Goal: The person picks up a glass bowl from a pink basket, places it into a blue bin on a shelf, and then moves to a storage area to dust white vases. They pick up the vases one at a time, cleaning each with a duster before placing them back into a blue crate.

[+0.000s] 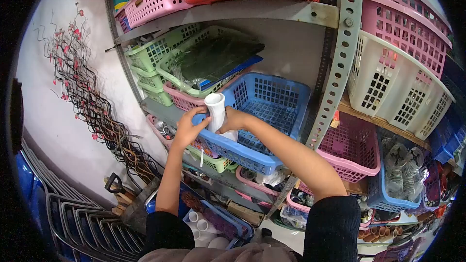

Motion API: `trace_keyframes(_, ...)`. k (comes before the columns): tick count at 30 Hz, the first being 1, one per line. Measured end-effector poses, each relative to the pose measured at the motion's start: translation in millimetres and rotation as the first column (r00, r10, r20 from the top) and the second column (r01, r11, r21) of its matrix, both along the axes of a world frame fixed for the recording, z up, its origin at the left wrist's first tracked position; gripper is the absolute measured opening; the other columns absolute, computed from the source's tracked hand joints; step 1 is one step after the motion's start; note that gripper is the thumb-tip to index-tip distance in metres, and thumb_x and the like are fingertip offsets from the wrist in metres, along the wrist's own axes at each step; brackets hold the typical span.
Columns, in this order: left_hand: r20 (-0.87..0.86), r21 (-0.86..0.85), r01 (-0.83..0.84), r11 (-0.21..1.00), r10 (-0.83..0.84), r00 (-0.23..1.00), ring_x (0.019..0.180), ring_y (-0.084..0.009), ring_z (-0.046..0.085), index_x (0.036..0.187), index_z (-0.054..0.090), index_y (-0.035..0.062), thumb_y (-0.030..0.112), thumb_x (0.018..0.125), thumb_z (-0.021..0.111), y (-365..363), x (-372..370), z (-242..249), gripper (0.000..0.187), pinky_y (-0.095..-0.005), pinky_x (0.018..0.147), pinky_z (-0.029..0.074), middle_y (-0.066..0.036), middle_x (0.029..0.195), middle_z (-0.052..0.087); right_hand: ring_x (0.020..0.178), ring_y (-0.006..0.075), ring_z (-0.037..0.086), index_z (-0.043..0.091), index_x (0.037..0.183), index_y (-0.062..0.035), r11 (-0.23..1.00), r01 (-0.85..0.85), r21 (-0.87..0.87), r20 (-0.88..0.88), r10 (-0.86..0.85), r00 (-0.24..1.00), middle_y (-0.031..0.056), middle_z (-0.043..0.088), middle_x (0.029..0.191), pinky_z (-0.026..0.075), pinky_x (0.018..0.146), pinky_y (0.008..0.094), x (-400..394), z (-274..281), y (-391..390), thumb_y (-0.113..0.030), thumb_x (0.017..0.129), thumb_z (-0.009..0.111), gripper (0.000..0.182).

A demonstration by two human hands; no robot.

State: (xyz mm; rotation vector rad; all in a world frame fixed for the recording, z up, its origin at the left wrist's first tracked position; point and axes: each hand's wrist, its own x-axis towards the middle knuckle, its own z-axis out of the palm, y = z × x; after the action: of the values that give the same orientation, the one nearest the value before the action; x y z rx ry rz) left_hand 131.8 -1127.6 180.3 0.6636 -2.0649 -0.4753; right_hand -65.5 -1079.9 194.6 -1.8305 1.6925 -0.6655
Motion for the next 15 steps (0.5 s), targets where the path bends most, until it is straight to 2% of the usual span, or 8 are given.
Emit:
trace_keyframes(3,-0.037,0.002,-0.040,0.999,0.040,0.999,0.100,-0.0226,0.060,0.107,0.060,-0.0008,0.015,0.077,0.070,17.6,9.8,9.0,0.035,-0.0322,0.089,0.043,-0.013,0.103,0.065,0.110,0.0351,0.055,0.034,0.124,0.0146,0.996,-0.057,-0.064,0.024,0.059,0.998,0.0290,0.053,0.118,0.044,0.093,0.0349,-0.8,5.4,9.0,-0.040,0.049,0.086,0.106)
trace_keyframes(6,-0.097,-0.031,-0.038,0.999,0.035,0.995,0.100,-0.0203,0.059,0.110,0.059,0.0016,0.014,0.079,0.069,32.3,26.1,8.8,0.035,-0.0319,0.088,0.044,-0.012,0.105,0.064,0.105,0.0358,0.057,0.040,0.120,0.0118,0.998,0.023,-0.052,-0.194,-0.033,0.980,0.0284,0.055,0.114,0.046,0.090,0.0364,-0.6,16.6,19.4,-0.043,0.053,0.084,0.097)
trace_keyframes(7,-0.100,-0.021,-0.052,0.998,0.050,0.994,0.100,-0.0203,0.059,0.110,0.059,0.0016,0.014,0.079,0.069,38.8,32.5,7.0,0.035,-0.0319,0.088,0.044,-0.012,0.105,0.064,0.105,0.0358,0.057,0.040,0.120,0.0118,0.999,0.009,-0.042,-0.198,-0.017,0.980,0.0284,0.055,0.114,0.046,0.090,0.0364,0.1,18.9,24.7,-0.043,0.053,0.084,0.097)
trace_keyframes(9,-0.156,0.036,-0.054,0.998,0.059,0.986,0.102,-0.0218,0.056,0.107,0.060,0.0102,0.026,0.079,0.067,60.3,50.8,7.4,0.033,-0.0392,0.094,0.031,-0.003,0.103,0.064,0.103,0.0346,0.059,0.045,0.114,0.0060,0.978,0.204,-0.039,-0.441,-0.200,0.875,0.0237,0.058,0.112,0.048,0.086,0.0376,19.8,52.2,58.2,-0.042,0.059,0.082,0.082)
trace_keyframes(11,-0.154,0.119,-0.078,0.990,0.096,0.983,0.101,-0.0220,0.054,0.107,0.060,0.0116,0.024,0.081,0.065,90.0,72.8,5.8,0.029,-0.0393,0.096,0.028,-0.003,0.103,0.063,0.099,0.0327,0.061,0.050,0.109,0.0017,0.954,0.218,-0.204,-0.561,-0.296,0.773,0.0193,0.061,0.108,0.051,0.080,0.0384,29.2,55.9,82.0,-0.035,0.066,0.078,0.064)
trace_keyframes(13,-0.107,0.022,-0.176,0.984,0.177,0.978,0.101,-0.0226,0.053,0.106,0.060,0.0115,0.021,0.082,0.064,115.8,96.7,-6.3,0.027,-0.0389,0.098,0.026,-0.003,0.104,0.061,0.091,0.0316,0.062,0.053,0.106,-0.0007,0.814,0.122,-0.568,-0.452,-0.433,0.780,0.0163,0.062,0.100,0.051,0.073,0.0378,42.7,50.2,110.8,-0.025,0.071,0.074,0.048)
trace_keyframes(14,-0.097,0.050,-0.214,0.976,0.218,0.971,0.103,-0.0227,0.051,0.104,0.060,0.0124,0.019,0.081,0.064,130.0,108.5,-13.5,0.024,-0.0386,0.099,0.024,-0.003,0.104,0.060,0.091,0.0316,0.062,0.053,0.106,-0.0007,0.827,0.098,-0.554,-0.460,-0.402,0.792,0.0163,0.062,0.100,0.051,0.073,0.0378,51.5,48.3,123.6,-0.025,0.071,0.074,0.048)
trace_keyframes(15,-0.093,0.068,-0.243,0.968,0.249,0.964,0.103,-0.0227,0.051,0.104,0.060,0.0124,0.019,0.081,0.064,142.7,119.8,-24.6,0.024,-0.0386,0.099,0.024,-0.003,0.104,0.060,0.090,0.0316,0.062,0.056,0.105,-0.0013,0.729,0.011,-0.685,-0.369,-0.360,0.857,0.0153,0.062,0.100,0.051,0.074,0.0377,60.5,45.8,136.0,-0.020,0.071,0.073,0.042)
